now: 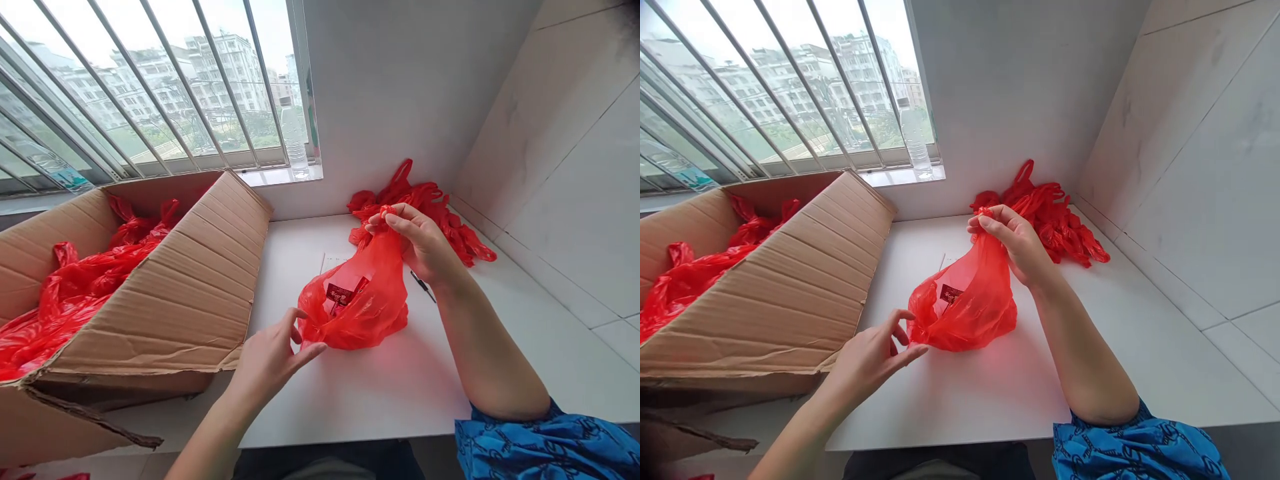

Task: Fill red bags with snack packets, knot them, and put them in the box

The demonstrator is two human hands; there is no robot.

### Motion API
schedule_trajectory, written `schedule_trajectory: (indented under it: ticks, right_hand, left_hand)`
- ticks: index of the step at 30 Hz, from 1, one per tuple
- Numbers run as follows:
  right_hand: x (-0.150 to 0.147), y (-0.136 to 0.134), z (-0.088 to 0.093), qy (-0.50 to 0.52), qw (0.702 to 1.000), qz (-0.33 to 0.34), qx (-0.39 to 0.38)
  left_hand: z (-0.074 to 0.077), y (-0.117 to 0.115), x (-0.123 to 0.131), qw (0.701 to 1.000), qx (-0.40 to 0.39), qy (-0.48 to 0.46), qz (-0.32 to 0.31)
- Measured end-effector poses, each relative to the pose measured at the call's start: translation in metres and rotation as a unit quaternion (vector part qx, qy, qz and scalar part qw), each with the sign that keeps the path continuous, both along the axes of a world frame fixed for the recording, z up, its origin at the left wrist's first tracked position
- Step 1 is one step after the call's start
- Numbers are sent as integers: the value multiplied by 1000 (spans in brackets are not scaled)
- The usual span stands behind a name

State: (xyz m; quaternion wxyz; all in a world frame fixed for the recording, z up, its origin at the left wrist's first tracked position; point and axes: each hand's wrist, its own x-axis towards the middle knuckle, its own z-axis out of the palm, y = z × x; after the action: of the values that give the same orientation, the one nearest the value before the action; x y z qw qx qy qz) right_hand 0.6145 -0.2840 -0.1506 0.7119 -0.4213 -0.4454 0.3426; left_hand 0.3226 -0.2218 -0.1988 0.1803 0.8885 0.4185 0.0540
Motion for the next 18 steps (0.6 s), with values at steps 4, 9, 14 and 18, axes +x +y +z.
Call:
schedule_trajectory:
  ticks: [4,9,14,18]
  right_hand:
    - [0,-2,3,-86,995,-50,10]
    - [-4,-2,5,-167,964,-202,40]
    - [-18,0,4,-165,969,-172,67]
    - [-32,0,3,-147,979,-132,55]
  left_hand:
    - [-2,4,-4,998,-14,-65,-10]
    - [39,19,-2,881,71,-463,61]
    - [85,26,29,707,-34,-706,1]
    - [94,23,57,713,-43,-700,-10]
